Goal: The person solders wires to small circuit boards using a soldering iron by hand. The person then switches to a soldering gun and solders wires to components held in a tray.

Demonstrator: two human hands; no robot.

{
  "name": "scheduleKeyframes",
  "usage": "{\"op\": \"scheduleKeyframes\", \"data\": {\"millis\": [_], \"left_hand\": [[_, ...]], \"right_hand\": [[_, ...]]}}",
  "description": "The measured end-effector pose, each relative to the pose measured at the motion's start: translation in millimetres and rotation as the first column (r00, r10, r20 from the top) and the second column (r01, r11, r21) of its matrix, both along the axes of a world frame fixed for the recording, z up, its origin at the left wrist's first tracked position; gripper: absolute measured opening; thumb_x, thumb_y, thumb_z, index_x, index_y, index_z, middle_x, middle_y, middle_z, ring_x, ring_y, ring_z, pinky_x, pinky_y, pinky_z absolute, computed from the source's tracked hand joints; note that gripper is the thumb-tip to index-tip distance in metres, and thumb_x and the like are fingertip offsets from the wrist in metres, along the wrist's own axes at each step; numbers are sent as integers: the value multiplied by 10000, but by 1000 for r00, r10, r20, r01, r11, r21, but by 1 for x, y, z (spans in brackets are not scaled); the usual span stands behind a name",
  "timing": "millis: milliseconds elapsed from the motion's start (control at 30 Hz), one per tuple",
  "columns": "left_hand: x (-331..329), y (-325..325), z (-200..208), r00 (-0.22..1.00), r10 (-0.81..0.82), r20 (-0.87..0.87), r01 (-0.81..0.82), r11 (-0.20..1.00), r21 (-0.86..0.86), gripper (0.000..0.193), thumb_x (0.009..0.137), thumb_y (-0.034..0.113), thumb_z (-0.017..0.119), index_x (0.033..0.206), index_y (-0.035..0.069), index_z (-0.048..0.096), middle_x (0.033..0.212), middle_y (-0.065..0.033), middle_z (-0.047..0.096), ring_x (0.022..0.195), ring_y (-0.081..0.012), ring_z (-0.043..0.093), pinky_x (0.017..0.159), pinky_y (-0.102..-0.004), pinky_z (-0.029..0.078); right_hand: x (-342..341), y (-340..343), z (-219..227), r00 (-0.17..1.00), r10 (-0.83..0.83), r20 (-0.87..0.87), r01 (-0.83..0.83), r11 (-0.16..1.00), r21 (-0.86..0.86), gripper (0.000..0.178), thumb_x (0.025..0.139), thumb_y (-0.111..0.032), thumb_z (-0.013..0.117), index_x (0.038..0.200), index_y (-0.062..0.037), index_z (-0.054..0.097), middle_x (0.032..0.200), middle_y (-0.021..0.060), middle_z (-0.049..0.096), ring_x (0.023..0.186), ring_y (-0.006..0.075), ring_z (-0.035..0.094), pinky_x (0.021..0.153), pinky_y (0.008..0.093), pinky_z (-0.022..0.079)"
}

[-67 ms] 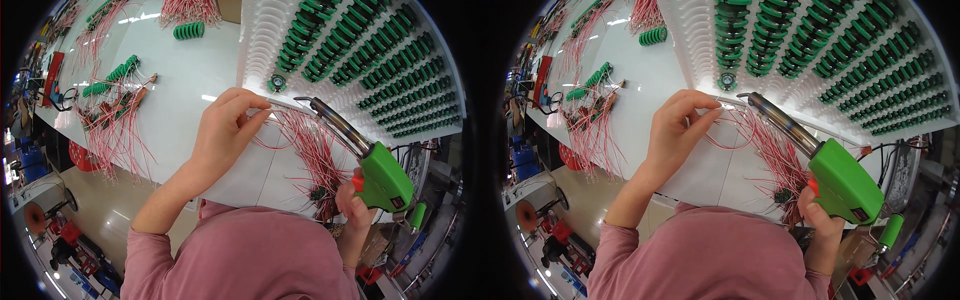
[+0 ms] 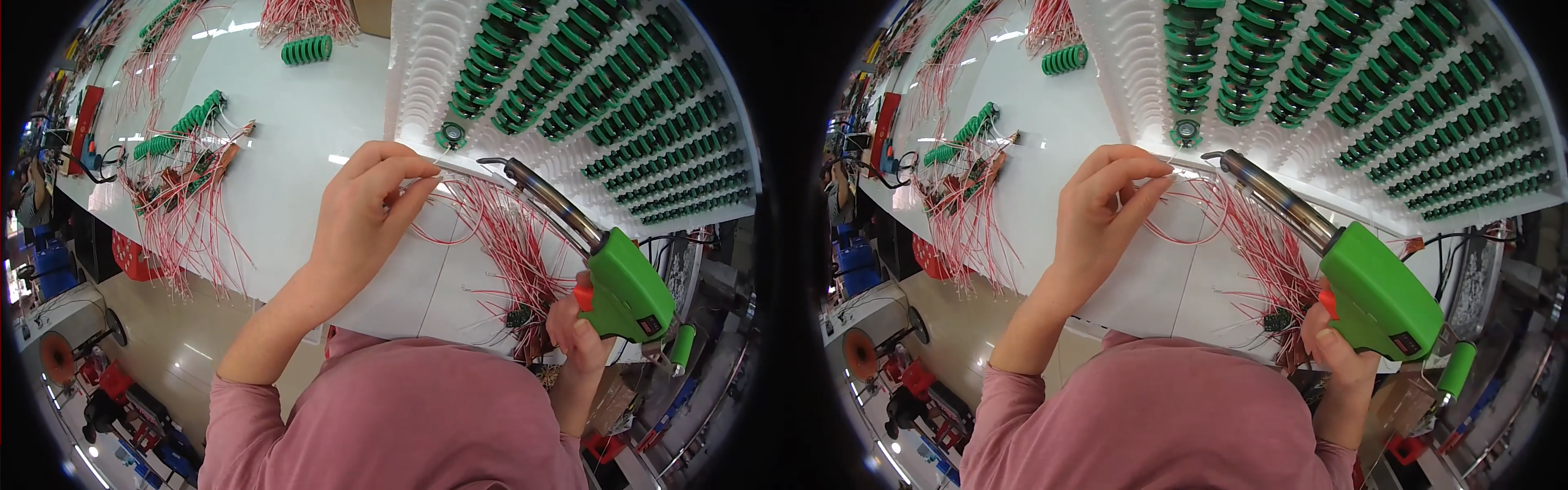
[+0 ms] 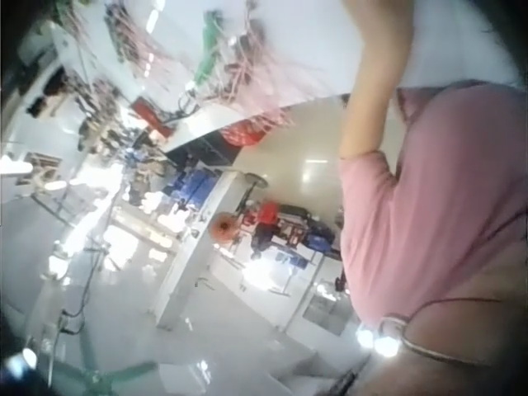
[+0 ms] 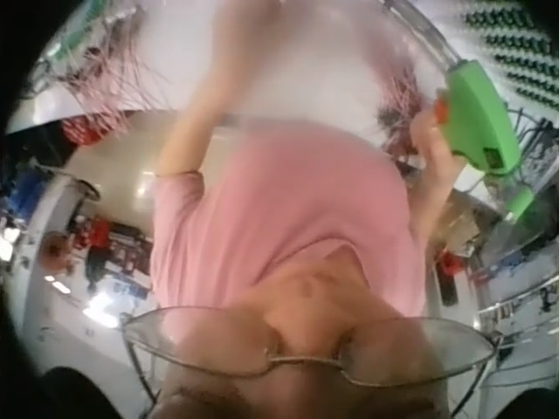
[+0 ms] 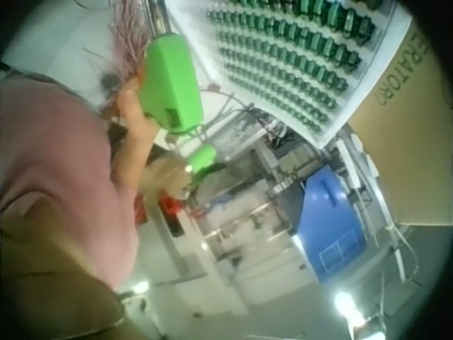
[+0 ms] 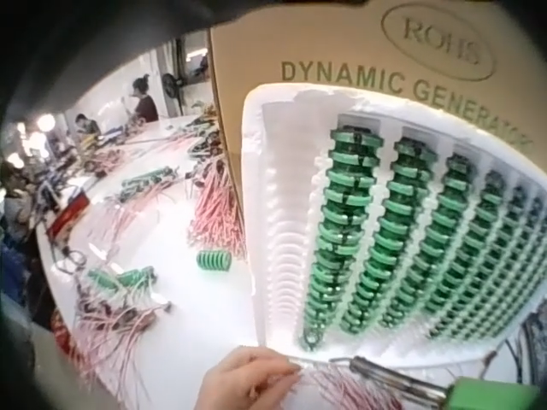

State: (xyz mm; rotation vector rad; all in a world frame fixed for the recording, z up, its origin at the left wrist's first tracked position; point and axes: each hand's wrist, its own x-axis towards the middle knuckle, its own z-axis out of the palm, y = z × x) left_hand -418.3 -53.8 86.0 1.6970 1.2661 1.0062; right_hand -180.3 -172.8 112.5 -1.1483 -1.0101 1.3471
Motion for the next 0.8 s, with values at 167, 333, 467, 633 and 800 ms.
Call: {"op": "scheduleKeyframes", "data": {"millis": [167,333,467,633,800], "left_hand": [[1,-1,5,980,44,-192,-12,986,165,99,752,61,623,848,42,614,868,-45,551,702,-165,520,630,-271,424],[8,1,1,997,8,-78,-7,1000,17,101,778,102,603,852,33,611,855,-54,573,765,-176,528,675,-276,417],[13,1,5,998,-6,67,25,958,-285,124,794,118,588,869,22,607,761,-49,599,656,-124,524,600,-238,418],[14,6,9,988,-17,155,70,938,-340,150,819,121,579,900,-2,604,725,-1,578,651,-53,493,588,-191,402],[14,9,17,971,-10,240,122,881,-457,165,832,127,578,920,-8,610,761,11,582,704,-33,503,627,-169,403]], "right_hand": [[-4,5,-5,984,15,-177,-27,998,-63,506,816,-212,531,1209,41,337,464,-21,325,341,69,276,343,220,291],[-7,2,-9,980,-9,-197,-2,998,-58,495,828,-212,518,1213,38,333,470,-21,320,351,64,269,346,216,290],[-5,3,-11,983,-7,-186,-1,999,-43,492,835,-212,511,1217,42,333,477,-21,326,353,61,272,347,213,289],[-6,3,-7,982,-23,-189,3,994,-108,515,803,-182,525,1209,72,336,506,9,378,370,75,317,368,222,312],[-9,5,-3,987,-57,-150,34,988,-149,519,770,-145,538,1184,101,345,527,38,428,392,88,360,391,230,336]]}}
